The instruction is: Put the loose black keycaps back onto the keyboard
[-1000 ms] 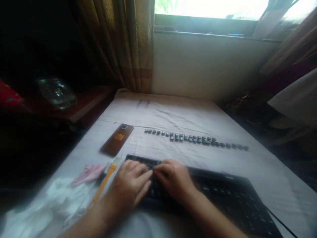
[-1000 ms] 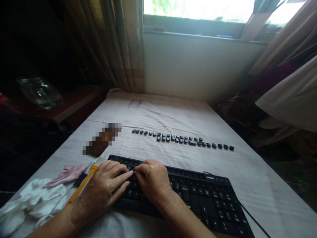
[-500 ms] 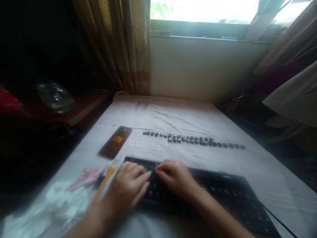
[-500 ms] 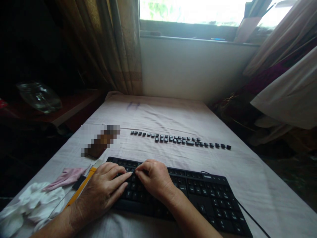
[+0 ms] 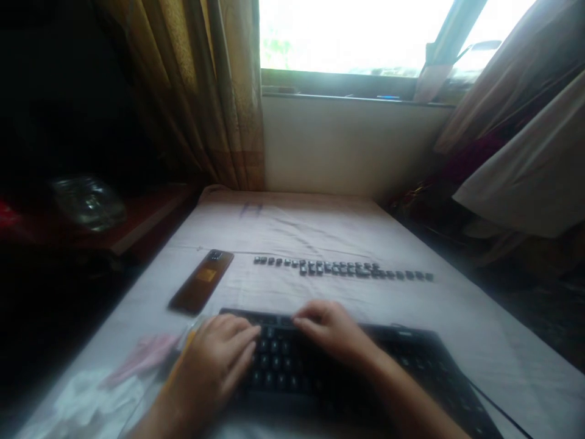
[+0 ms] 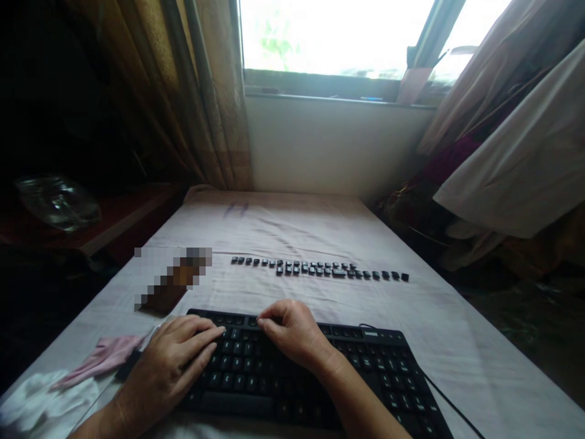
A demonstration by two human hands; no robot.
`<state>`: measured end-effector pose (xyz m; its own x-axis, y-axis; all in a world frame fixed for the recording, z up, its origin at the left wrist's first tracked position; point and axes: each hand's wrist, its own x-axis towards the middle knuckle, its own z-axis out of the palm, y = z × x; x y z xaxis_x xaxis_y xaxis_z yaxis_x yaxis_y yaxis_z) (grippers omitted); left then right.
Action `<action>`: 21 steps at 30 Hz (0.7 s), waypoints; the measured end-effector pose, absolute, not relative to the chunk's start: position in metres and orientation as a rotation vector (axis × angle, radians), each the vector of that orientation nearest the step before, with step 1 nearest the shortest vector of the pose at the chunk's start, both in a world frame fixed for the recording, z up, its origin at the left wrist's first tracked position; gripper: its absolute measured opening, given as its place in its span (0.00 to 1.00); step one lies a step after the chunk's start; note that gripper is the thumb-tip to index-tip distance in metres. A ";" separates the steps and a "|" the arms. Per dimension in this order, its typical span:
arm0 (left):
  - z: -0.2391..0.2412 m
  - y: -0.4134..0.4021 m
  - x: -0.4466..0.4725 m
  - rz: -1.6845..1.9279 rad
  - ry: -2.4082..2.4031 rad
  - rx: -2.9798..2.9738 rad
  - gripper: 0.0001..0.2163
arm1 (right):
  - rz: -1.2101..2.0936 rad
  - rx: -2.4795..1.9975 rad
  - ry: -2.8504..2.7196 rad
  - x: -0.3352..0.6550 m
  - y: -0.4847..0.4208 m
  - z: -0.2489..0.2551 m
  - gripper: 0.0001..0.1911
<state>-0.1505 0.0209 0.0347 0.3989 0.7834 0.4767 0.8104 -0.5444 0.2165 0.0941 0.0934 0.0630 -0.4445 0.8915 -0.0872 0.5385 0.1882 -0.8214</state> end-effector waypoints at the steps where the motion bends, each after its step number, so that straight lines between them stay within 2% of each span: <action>1: 0.033 0.023 -0.154 -0.862 -1.473 -2.554 0.12 | 1.164 -1.350 -2.052 0.095 0.094 0.064 0.09; 9: 0.013 0.041 -0.179 -0.983 -1.600 -2.372 0.15 | 1.025 -1.461 -2.093 0.103 0.099 0.071 0.09; 16: 0.004 0.044 -0.181 -1.126 -1.721 -2.385 0.15 | 0.370 -1.667 -2.363 0.114 0.126 0.071 0.10; 21: 0.001 0.045 -0.181 -1.180 -1.764 -2.382 0.14 | 0.162 -1.727 -2.376 0.112 0.149 0.064 0.13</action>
